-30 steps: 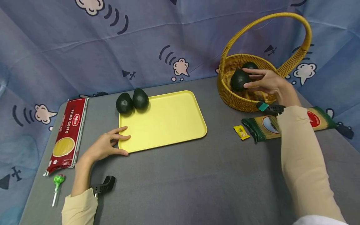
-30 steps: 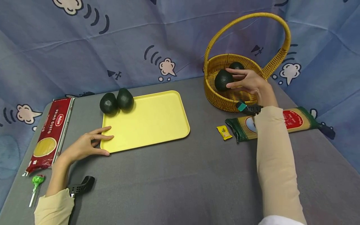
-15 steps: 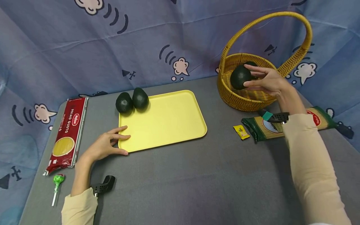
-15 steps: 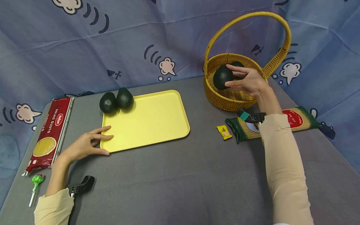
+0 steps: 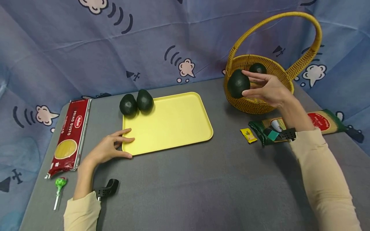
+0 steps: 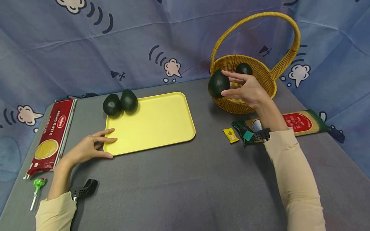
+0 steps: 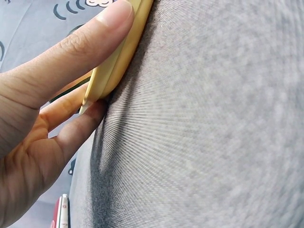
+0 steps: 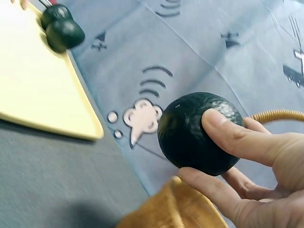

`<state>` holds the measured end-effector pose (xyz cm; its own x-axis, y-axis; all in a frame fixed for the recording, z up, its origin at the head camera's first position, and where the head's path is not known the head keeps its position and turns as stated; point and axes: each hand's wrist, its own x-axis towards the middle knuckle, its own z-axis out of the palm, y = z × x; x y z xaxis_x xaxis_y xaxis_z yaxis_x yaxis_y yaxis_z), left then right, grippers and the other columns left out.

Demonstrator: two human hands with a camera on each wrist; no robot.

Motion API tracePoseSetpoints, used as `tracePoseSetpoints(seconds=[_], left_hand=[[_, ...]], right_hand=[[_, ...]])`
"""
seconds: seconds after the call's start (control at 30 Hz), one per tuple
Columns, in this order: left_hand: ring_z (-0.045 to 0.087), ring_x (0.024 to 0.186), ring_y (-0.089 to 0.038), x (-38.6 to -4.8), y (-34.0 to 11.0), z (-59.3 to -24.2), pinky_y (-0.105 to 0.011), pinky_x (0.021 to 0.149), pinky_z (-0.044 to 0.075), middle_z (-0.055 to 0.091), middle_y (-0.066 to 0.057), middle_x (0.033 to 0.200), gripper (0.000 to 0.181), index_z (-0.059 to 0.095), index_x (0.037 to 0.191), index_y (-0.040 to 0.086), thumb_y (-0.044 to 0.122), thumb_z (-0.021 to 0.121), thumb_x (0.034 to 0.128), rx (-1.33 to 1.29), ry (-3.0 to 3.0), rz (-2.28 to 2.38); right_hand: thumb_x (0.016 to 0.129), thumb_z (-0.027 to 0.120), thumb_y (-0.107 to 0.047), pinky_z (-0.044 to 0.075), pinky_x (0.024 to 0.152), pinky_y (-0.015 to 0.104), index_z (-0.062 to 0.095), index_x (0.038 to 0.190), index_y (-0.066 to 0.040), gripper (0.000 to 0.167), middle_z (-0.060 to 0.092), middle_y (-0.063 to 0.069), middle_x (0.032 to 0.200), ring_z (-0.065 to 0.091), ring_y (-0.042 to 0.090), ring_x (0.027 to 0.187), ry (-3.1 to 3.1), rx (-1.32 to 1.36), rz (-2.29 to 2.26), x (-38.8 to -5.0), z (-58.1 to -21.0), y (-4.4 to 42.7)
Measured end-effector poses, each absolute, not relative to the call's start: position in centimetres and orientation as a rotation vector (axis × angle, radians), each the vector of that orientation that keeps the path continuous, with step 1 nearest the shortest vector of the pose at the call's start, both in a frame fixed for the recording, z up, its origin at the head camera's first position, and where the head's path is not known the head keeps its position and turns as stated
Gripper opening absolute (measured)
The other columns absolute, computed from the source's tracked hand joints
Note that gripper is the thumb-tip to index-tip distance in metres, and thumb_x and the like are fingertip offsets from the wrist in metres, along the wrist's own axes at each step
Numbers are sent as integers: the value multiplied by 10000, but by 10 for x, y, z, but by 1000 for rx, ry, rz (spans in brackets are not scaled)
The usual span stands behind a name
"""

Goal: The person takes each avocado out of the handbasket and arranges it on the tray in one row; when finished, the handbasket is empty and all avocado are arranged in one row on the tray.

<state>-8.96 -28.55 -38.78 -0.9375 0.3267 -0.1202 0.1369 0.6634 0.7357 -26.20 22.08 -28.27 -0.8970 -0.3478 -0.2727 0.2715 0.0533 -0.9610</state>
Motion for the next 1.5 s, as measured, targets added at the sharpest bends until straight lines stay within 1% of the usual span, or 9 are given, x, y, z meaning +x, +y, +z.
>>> tracePoseSetpoints(seconds=[0.27,0.5,0.67,0.77,0.97,1.1,1.17,1.33,1.5], left_hand=[[283,1383,-392,-91,-286,-388,-458,1030,399,334,-176,1510,610,623,1261,7,223,838,732,372,2645,1123],[286,1383,-388,-92,-286,-388,-459,1029,403,341,-169,1508,611,627,1257,10,225,842,727,373,2653,1116],[281,1385,-389,-91,-286,-389,-450,1028,401,341,-176,1506,608,626,1255,2,214,842,727,384,2651,1118],[284,1383,-391,-91,-285,-389,-453,1029,400,344,-181,1503,608,626,1253,-2,212,843,727,384,2652,1116],[287,1377,-401,-89,-284,-388,-452,1029,395,345,-198,1497,607,626,1245,-21,190,847,721,383,2646,1144],[271,1387,-394,-89,-284,-389,-432,1035,388,331,-195,1506,607,622,1246,-27,173,846,718,373,2631,1163],[268,1390,-391,-89,-284,-389,-428,1035,389,327,-190,1509,607,621,1249,-25,176,844,721,369,2627,1164],[271,1390,-386,-90,-284,-389,-432,1034,393,328,-184,1510,615,620,1253,-18,199,843,723,363,2629,1157],[275,1388,-385,-90,-284,-390,-432,1034,396,333,-182,1508,609,624,1251,-13,197,844,723,362,2629,1160]], right_hand=[[832,650,135,589,765,319,577,1349,-260,655,209,206,1520,669,143,944,1937,-185,-1834,-251,-293,203],[845,626,146,583,782,315,482,1429,-185,686,188,213,1547,612,130,1055,1945,-301,-1763,-251,-306,189],[835,625,166,584,789,319,488,1425,-172,693,305,214,1484,635,143,1019,1912,-385,-1764,-255,-322,181],[828,623,179,579,813,332,461,1440,-145,710,380,180,1454,625,169,1067,1915,-447,-1739,-257,-331,175],[789,706,127,536,917,346,475,1426,-107,717,380,114,1498,446,326,1295,2013,-550,-1654,-261,-344,160],[766,744,99,463,1017,381,479,1410,-50,712,376,112,1505,359,341,1351,2042,-625,-1638,-266,-353,150],[764,749,94,474,1004,368,476,1408,-37,712,375,109,1506,351,336,1353,2023,-644,-1648,-268,-357,146],[760,759,82,555,864,307,481,1404,-37,712,370,121,1506,361,359,1332,1972,-658,-1673,-272,-367,134],[752,762,90,546,882,316,479,1404,-36,722,368,122,1506,361,357,1333,1939,-651,-1696,-274,-374,122]])
